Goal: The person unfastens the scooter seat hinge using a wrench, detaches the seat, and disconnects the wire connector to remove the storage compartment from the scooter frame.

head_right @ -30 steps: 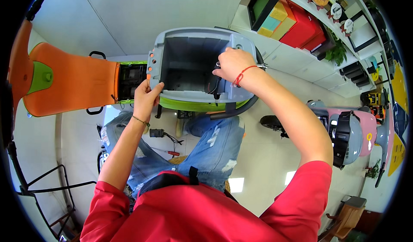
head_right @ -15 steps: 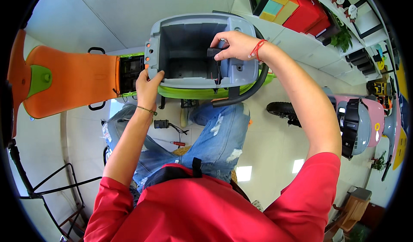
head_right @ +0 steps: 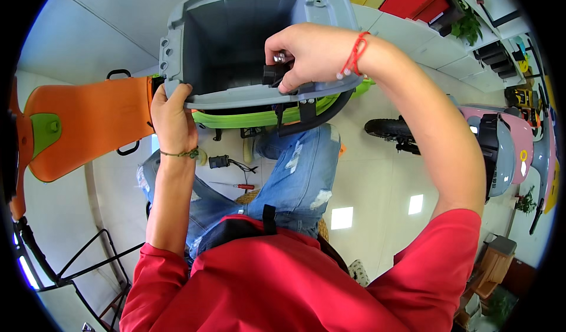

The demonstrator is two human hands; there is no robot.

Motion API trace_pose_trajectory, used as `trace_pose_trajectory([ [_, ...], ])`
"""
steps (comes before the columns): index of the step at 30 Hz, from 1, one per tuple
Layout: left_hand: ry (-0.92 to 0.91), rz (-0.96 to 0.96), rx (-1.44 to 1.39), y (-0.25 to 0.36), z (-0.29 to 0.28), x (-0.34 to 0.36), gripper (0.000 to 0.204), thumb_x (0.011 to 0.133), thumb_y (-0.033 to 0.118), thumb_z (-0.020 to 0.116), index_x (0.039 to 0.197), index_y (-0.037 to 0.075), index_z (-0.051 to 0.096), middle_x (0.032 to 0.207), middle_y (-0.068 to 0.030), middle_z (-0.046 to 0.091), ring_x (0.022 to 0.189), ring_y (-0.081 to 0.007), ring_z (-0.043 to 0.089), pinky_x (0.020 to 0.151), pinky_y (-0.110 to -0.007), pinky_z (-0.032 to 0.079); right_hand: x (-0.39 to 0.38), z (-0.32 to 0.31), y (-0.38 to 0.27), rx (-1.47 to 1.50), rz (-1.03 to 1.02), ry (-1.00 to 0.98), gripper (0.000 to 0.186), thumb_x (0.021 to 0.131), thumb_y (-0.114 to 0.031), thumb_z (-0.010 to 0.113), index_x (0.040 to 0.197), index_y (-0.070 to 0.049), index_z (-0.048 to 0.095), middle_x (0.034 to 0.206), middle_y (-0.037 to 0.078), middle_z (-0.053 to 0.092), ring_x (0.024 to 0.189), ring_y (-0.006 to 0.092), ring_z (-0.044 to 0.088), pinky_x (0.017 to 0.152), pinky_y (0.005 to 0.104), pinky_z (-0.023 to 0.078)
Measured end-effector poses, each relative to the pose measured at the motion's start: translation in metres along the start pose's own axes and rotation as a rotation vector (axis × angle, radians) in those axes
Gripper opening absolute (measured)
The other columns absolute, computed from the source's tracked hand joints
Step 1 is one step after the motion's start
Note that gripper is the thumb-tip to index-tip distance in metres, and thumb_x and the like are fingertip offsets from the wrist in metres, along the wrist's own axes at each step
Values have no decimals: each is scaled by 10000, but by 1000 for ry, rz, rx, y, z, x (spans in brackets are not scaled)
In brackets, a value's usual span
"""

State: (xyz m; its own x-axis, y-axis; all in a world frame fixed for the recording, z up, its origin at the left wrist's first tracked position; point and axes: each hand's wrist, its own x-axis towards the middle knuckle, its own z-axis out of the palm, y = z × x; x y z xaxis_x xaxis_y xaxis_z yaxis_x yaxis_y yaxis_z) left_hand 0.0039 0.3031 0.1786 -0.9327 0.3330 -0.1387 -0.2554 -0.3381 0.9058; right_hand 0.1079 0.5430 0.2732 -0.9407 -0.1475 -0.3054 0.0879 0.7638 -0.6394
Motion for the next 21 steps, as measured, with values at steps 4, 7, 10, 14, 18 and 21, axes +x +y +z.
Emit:
trace_pose_trajectory([
  [4, 4, 30, 88, 4, -3, -22, 191, 811, -50, 583, 1001, -28, 598, 898, -27, 622, 782, -88, 550, 731, -240, 445, -18, 6, -28, -160, 135, 18, 331, 804, -219, 722, 1063, -18, 680, 914, 155, 702, 852, 296, 676, 777, 371, 521],
  [7, 5, 57, 177, -5, -19, -38, 327, 828, -36, 587, 1154, -49, 581, 980, -38, 634, 852, -88, 557, 793, -224, 436, -32, 23, -32, -190, 62, 128, 272, 809, -179, 699, 1033, -26, 691, 825, 153, 699, 784, 327, 669, 723, 399, 519],
  [10, -15, 114, 183, -17, -26, -50, 362, 832, -37, 587, 1194, -47, 564, 996, -28, 626, 855, -85, 549, 794, -226, 434, -43, 37, -31, -270, 16, 237, 220, 797, -168, 695, 954, -14, 692, 764, 171, 685, 718, 349, 658, 683, 417, 519],
  [14, -13, 137, 201, -18, -26, -52, 383, 837, -37, 583, 1218, -42, 553, 1018, -27, 625, 883, -78, 545, 818, -221, 431, -53, 39, -33, -242, 80, 278, 220, 797, -177, 695, 935, -6, 695, 749, 179, 678, 713, 352, 657, 677, 423, 514],
  [18, -60, 153, 225, -16, -26, -44, 328, 852, -59, 555, 1180, -54, 550, 1049, -77, 641, 914, -124, 587, 870, -258, 451, -39, 25, -41, -191, 212, 177, 180, 820, -180, 676, 899, -21, 708, 708, 187, 652, 691, 358, 645, 673, 425, 511],
  [21, -61, 137, 214, -14, -24, -37, 368, 831, -29, 587, 1198, -43, 565, 1014, -27, 630, 894, -79, 551, 826, -218, 434, -30, 19, -42, -225, 233, 69, 189, 843, -189, 664, 916, -20, 708, 757, 176, 660, 736, 347, 641, 710, 407, 510],
])
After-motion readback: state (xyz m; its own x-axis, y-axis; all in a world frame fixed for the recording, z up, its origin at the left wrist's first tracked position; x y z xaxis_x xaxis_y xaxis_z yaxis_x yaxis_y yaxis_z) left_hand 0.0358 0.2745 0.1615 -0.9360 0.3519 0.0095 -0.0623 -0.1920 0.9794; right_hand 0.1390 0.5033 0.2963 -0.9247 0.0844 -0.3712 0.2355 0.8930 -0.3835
